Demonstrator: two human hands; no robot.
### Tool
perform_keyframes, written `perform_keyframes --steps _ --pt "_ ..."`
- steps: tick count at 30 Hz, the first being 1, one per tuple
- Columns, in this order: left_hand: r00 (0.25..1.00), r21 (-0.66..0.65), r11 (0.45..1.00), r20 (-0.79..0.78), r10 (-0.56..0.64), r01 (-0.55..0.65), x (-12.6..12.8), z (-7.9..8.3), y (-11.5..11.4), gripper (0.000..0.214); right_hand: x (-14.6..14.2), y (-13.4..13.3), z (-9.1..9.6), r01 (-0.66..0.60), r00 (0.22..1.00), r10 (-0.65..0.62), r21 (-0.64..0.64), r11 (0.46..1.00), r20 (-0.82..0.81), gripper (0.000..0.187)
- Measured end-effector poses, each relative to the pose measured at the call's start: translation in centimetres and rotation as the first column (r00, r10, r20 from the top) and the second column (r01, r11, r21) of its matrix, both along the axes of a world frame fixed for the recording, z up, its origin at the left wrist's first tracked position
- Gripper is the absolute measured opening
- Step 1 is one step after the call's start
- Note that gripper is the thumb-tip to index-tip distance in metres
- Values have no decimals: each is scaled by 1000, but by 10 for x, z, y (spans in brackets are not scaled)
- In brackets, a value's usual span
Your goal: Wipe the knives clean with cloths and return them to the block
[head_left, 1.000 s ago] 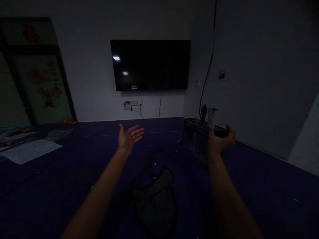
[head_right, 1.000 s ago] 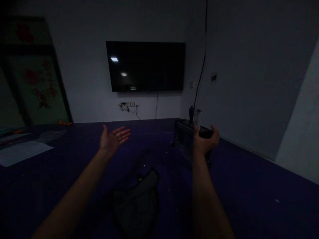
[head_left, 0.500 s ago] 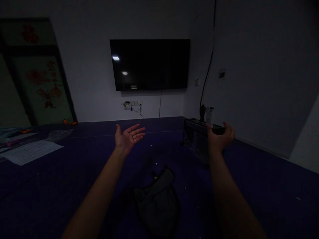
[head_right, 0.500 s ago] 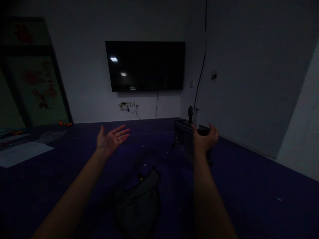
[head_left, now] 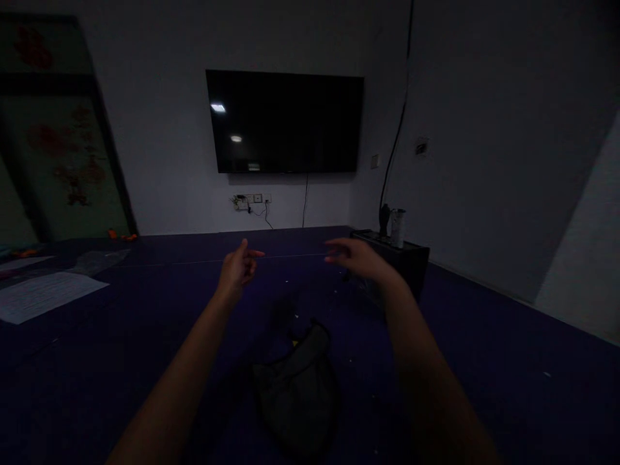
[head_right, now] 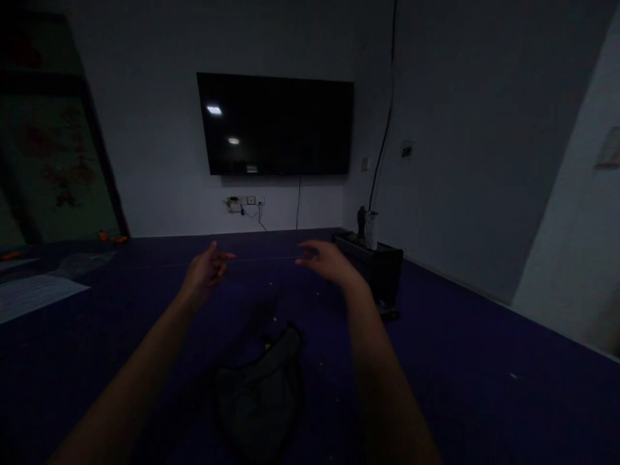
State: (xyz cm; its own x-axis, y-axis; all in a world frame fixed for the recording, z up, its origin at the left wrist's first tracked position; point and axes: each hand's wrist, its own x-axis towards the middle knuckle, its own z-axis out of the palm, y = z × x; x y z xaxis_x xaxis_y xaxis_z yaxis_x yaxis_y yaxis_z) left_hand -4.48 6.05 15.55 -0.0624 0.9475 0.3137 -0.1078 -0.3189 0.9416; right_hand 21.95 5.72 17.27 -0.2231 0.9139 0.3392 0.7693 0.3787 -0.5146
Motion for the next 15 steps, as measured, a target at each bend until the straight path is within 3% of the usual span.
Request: perform_keyframes --steps 3,7,9,11,15 --pt "997 33 999 -60 45 -43 2 1 -4 48 -29 10 -26 -48 986 96 -319 946 135 58" --pt "991 70 995 -105 78 -71 2 3 -8 51 -51 20 -59 -11 952 203 -636 772 229 73" --pt "990 79 994 -113 86 -78 1 4 -9 53 -55 21 -68 -12 941 244 -699 715 233 69" --pt "989 80 994 -115 89 -80 1 5 -9 55 -55 21 -69 -46 937 279 -714 698 212 58" --pt "990 67 995 -119 81 -73 0 6 -10 55 -36 11 -43 -164 941 312 -631 758 129 39"
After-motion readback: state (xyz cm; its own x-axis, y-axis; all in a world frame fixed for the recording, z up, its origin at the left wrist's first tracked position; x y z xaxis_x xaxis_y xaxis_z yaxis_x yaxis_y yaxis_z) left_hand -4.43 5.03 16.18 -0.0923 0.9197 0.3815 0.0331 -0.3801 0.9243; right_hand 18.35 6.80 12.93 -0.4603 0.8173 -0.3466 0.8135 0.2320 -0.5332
